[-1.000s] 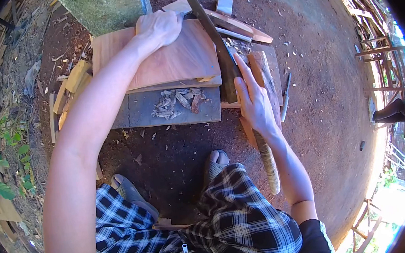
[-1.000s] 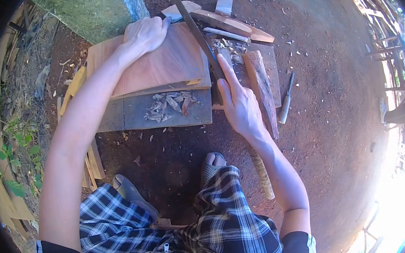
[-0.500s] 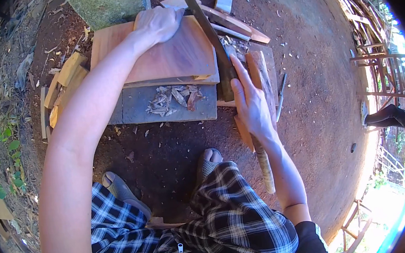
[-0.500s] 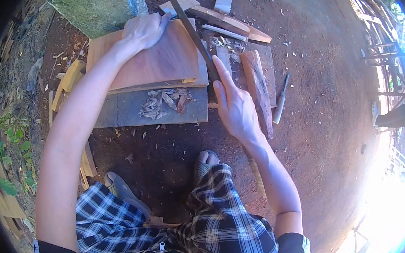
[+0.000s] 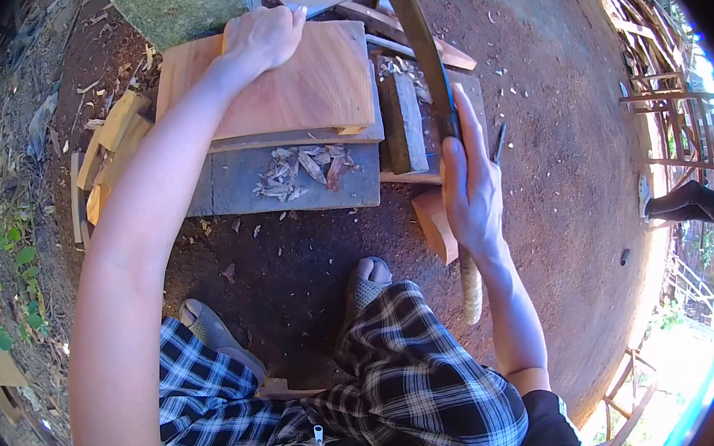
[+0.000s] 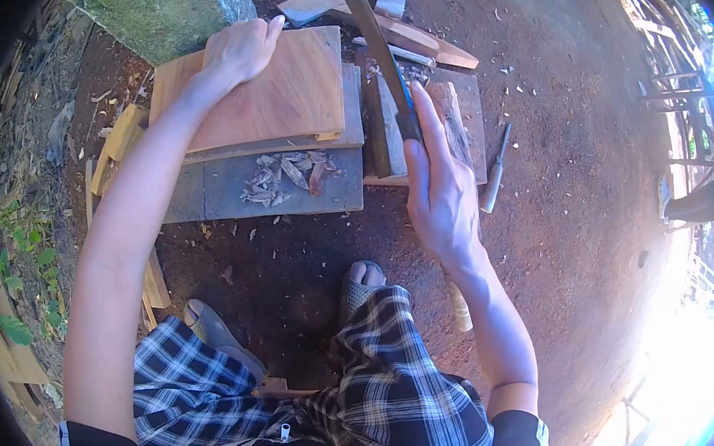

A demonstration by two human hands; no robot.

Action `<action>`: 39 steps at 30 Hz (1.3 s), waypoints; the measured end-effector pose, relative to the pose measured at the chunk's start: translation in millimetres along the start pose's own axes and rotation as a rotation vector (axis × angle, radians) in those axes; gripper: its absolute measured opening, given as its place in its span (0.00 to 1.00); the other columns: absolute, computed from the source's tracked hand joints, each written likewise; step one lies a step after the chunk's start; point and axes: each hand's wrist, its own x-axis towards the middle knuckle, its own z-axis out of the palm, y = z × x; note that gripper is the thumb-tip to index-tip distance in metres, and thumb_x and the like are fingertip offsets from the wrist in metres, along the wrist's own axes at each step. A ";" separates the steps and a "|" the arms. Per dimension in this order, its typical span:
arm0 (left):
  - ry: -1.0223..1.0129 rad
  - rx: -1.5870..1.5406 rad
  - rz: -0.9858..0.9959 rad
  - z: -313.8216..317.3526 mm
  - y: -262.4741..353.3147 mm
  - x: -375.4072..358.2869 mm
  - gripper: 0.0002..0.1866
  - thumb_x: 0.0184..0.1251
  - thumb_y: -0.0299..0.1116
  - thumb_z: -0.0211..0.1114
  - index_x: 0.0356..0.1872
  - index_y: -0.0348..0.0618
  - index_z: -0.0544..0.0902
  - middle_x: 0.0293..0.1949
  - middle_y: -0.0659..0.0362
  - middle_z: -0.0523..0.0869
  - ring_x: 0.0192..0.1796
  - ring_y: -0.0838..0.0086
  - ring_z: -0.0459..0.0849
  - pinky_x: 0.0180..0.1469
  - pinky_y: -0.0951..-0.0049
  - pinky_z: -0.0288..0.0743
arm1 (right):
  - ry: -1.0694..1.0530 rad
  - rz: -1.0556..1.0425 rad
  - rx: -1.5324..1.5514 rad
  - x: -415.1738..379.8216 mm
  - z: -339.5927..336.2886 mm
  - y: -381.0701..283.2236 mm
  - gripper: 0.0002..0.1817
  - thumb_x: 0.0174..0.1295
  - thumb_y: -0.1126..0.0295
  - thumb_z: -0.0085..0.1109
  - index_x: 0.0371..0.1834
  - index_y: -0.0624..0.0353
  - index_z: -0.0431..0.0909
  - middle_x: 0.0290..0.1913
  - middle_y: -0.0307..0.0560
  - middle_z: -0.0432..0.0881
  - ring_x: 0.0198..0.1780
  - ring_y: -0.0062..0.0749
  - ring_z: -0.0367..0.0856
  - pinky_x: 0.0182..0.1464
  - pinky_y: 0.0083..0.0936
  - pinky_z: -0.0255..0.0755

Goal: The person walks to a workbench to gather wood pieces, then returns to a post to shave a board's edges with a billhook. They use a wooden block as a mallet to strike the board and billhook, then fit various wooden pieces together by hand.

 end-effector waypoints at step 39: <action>0.061 -0.026 0.011 2.7 4.2 -2.4 0.31 0.78 0.52 0.39 0.36 0.37 0.86 0.40 0.39 0.87 0.46 0.42 0.85 0.52 0.45 0.77 | -0.278 0.090 -0.244 -21.3 -36.4 -2.7 0.26 0.77 0.60 0.39 0.78 0.45 0.58 0.63 0.63 0.76 0.48 0.53 0.86 0.49 0.40 0.78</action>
